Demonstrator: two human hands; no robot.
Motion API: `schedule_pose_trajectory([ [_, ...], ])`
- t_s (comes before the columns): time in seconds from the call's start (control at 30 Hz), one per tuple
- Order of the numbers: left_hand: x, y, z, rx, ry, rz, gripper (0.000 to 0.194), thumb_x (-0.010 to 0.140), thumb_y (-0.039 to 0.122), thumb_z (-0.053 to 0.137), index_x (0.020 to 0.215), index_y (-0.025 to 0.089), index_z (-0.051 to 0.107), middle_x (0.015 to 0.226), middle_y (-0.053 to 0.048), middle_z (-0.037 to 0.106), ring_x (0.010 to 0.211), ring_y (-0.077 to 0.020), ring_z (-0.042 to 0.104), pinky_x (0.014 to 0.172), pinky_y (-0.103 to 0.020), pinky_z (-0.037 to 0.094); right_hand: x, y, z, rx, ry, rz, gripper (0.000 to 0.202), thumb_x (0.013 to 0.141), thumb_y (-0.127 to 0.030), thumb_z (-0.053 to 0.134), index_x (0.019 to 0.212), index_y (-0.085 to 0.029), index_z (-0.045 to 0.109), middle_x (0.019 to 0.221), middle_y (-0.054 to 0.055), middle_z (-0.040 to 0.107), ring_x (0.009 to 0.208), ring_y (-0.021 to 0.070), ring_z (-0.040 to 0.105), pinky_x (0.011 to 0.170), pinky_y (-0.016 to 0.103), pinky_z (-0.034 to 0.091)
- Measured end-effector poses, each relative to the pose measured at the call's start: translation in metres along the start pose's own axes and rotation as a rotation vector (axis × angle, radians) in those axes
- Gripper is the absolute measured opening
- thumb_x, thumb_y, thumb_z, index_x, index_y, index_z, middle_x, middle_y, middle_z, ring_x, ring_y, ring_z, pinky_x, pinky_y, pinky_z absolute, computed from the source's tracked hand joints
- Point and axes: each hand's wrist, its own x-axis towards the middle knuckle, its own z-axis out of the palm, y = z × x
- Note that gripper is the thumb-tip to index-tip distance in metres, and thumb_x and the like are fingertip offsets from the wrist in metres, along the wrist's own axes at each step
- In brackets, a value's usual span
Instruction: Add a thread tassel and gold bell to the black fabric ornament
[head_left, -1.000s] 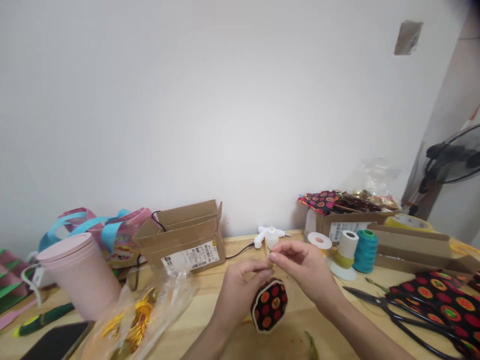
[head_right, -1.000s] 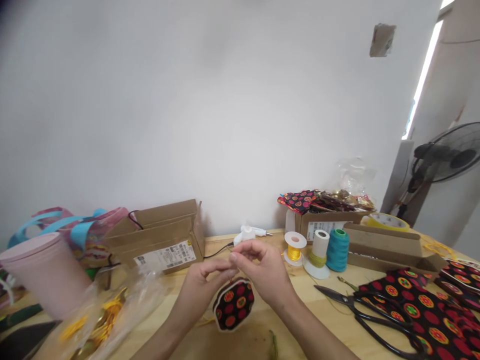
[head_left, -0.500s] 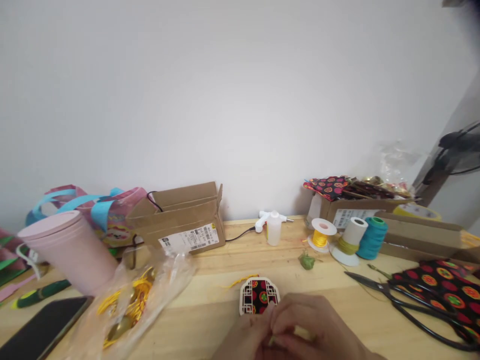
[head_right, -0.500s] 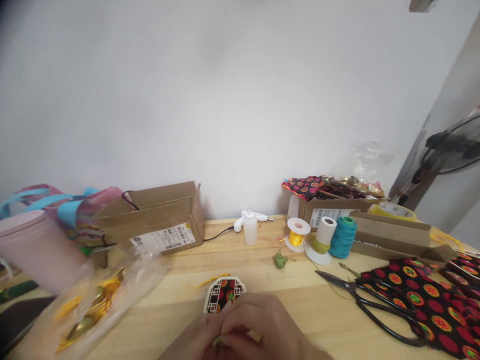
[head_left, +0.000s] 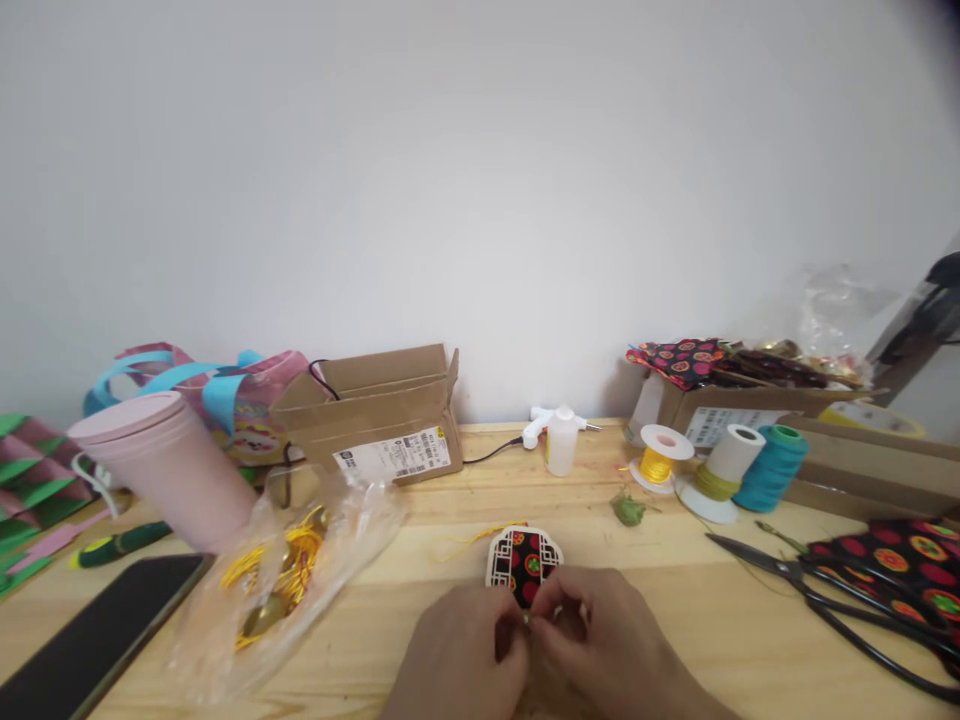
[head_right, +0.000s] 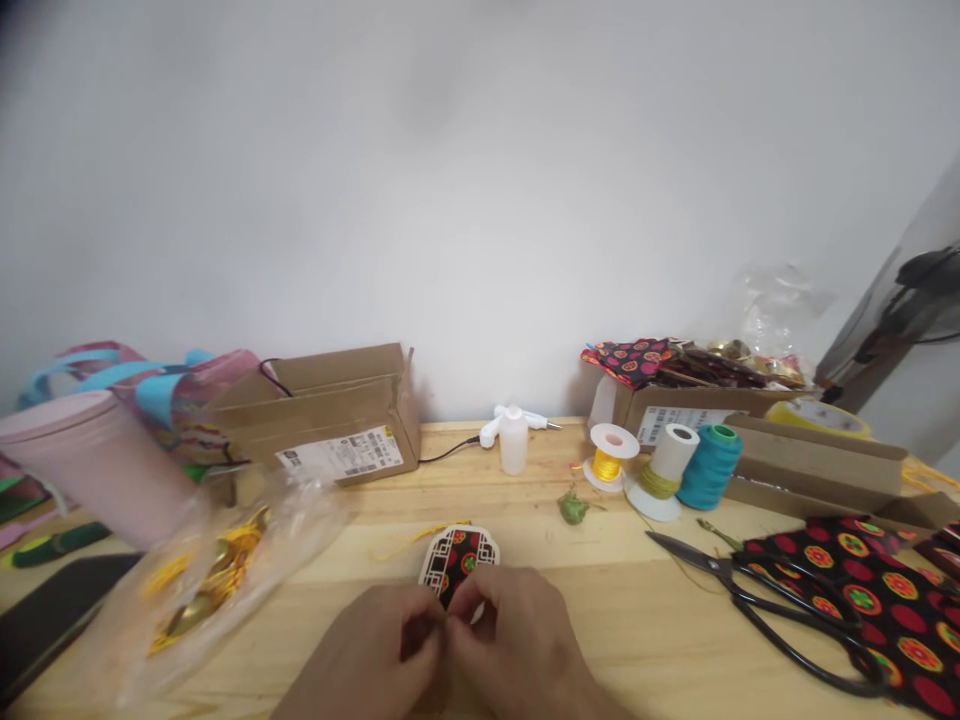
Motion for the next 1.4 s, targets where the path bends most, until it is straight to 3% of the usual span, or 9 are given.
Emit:
schedule_pose_trajectory([
  [0.23,0.000,-0.014,-0.004,0.126,0.148,0.134,0.022,0.075,0.013,0.042,0.071,0.020,0.062,0.073,-0.003,0.064,0.070,-0.0177,0.059,0.062,-0.026,0.041,0.019,-0.010,0.003,-0.139,0.076,-0.038,0.013,0.060,-0.012,0.052,0.059,-0.021,0.062,0.060,0.000,0.063,0.056,0.0142,0.053,0.050,0.022,0.035],
  [0.4,0.003,-0.024,-0.002,0.187,0.153,0.295,0.020,0.079,0.013,0.043,0.079,0.019,0.062,0.076,-0.004,0.064,0.073,-0.0190,0.059,0.064,-0.029,0.045,0.024,-0.010,0.007,-0.162,0.052,-0.133,0.013,0.059,-0.011,0.053,0.059,-0.020,0.063,0.059,0.000,0.063,0.058,0.0143,0.052,0.051,0.023,0.035],
  [0.57,0.007,-0.027,-0.003,0.159,0.124,0.322,0.021,0.079,0.014,0.047,0.092,0.018,0.062,0.081,-0.005,0.065,0.075,-0.0186,0.060,0.066,-0.028,0.046,0.023,-0.007,0.010,-0.165,0.039,-0.241,0.012,0.061,-0.009,0.055,0.057,-0.019,0.062,0.062,0.000,0.062,0.064,0.0147,0.052,0.059,0.024,0.036],
  [0.77,0.008,-0.029,-0.008,0.050,0.072,0.272,0.020,0.079,0.016,0.047,0.080,0.022,0.066,0.076,-0.002,0.065,0.073,-0.0160,0.060,0.065,-0.023,0.045,0.021,-0.004,0.012,-0.113,0.062,-0.311,0.011,0.063,-0.009,0.059,0.060,-0.019,0.063,0.063,-0.001,0.061,0.067,0.0141,0.051,0.062,0.024,0.037],
  [1.1,0.009,-0.032,-0.005,-0.188,-0.011,0.090,0.019,0.079,0.023,0.043,0.074,0.018,0.061,0.075,-0.004,0.064,0.073,-0.0190,0.058,0.067,-0.028,0.044,0.021,-0.002,0.015,-0.081,0.108,-0.374,0.012,0.062,-0.008,0.060,0.061,-0.020,0.062,0.060,-0.002,0.059,0.061,0.0128,0.051,0.061,0.024,0.038],
  [1.4,0.009,-0.036,-0.004,-0.264,-0.067,0.111,0.019,0.078,0.023,0.045,0.079,0.018,0.063,0.080,-0.005,0.065,0.077,-0.0191,0.058,0.072,-0.027,0.043,0.022,-0.003,0.015,-0.092,0.111,-0.381,0.011,0.063,-0.008,0.061,0.062,-0.020,0.063,0.062,-0.001,0.061,0.063,0.0133,0.052,0.060,0.023,0.039],
])
